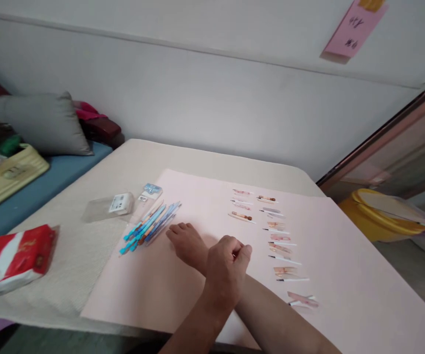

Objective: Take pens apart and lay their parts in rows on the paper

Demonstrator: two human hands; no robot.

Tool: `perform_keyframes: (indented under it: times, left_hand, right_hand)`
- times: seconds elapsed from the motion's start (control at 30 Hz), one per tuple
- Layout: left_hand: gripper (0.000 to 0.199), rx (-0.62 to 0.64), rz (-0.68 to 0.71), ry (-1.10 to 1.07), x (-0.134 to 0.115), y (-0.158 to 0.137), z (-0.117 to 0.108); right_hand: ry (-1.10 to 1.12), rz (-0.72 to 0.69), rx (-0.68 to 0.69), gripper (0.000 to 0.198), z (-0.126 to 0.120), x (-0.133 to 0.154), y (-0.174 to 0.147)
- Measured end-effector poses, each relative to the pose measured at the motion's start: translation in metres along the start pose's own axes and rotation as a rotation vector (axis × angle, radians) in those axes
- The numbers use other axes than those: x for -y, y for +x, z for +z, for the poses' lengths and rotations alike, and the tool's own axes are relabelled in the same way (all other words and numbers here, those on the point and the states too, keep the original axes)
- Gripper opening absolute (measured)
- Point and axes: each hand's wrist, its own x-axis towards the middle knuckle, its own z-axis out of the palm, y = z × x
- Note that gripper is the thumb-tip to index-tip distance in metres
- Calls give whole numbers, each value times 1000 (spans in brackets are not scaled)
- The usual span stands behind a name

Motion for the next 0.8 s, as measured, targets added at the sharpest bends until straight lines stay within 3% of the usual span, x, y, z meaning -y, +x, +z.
perform_keyframes:
  times: [0.1, 0.23, 0.57, 0.8]
  left_hand:
    - [27, 26, 52, 170, 0, 0, -5]
    - [26, 3, 67, 178, -2, 1, -11]
    - [27, -10, 48, 157, -6, 2, -8]
    - [28, -18, 43, 160, -4, 3, -10]
  right_hand:
    - [-31, -27, -7, 19, 0, 11, 26]
    - [-94, -71, -44, 18, 2, 24, 47]
    - [-200, -126, -65, 12, 10, 32, 49]
    - [-315, -274, -70, 30, 12, 30, 57]
